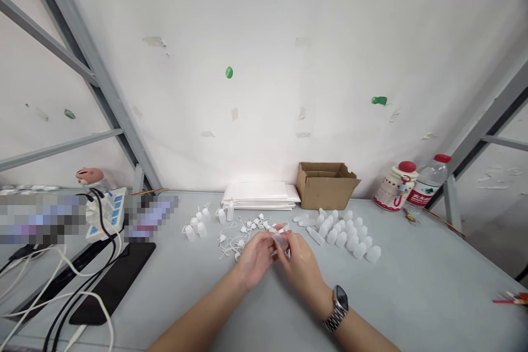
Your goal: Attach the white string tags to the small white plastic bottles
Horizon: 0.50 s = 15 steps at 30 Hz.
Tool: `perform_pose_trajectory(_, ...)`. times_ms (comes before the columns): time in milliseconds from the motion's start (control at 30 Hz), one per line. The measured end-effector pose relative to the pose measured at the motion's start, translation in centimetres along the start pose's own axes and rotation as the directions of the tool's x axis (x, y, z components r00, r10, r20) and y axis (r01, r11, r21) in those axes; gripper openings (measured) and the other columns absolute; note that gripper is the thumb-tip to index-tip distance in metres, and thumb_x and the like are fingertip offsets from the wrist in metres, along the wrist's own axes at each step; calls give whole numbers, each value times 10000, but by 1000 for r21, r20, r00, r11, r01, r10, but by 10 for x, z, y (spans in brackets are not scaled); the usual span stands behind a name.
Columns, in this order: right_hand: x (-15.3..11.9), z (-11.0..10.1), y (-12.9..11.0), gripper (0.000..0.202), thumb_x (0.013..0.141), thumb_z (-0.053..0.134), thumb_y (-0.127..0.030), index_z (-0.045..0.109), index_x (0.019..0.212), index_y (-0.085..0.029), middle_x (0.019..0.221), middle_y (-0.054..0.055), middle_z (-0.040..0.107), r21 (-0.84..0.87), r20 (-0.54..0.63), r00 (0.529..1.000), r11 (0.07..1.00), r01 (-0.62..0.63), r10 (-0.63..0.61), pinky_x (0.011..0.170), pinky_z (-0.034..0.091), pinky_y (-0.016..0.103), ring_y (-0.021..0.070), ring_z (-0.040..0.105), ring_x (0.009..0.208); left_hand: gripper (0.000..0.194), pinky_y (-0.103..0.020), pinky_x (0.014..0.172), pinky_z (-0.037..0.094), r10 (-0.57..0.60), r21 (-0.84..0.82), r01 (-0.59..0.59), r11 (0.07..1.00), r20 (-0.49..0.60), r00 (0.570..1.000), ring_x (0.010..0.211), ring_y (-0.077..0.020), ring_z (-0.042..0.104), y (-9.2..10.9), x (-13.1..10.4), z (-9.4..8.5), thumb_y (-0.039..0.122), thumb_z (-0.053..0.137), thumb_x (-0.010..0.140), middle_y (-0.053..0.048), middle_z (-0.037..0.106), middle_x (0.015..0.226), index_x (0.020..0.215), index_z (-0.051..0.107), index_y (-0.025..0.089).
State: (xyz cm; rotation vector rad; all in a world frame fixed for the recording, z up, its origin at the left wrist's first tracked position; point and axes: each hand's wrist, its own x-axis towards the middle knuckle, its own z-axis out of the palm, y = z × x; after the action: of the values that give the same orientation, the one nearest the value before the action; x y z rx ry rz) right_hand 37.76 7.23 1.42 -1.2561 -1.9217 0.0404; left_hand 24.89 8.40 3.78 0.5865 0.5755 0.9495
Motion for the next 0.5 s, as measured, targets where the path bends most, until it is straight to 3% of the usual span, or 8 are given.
perform_pose_trajectory(300, 0, 1, 0, 84, 840, 397, -153, 464, 817, -196, 703, 38, 551, -43, 11, 1000, 999, 19, -18, 563, 435, 285, 177, 530, 640, 384, -296, 802, 362, 1, -8, -1, 1000, 26, 1000, 908, -199, 555, -3, 1, -4, 285, 428, 772, -87, 638, 1025, 1098, 575, 146)
perform_pose_trajectory(500, 0, 1, -2, 113, 836, 388, -141, 464, 781, -205, 694, 36, 552, -78, -11, 998, 995, 64, -65, 552, 421, 280, 181, 531, 650, 366, -299, 819, 361, -1, 33, 0, 999, 21, 1000, 956, -215, 549, -2, 1, -5, 286, 443, 768, -85, 641, 1019, 1075, 590, 151)
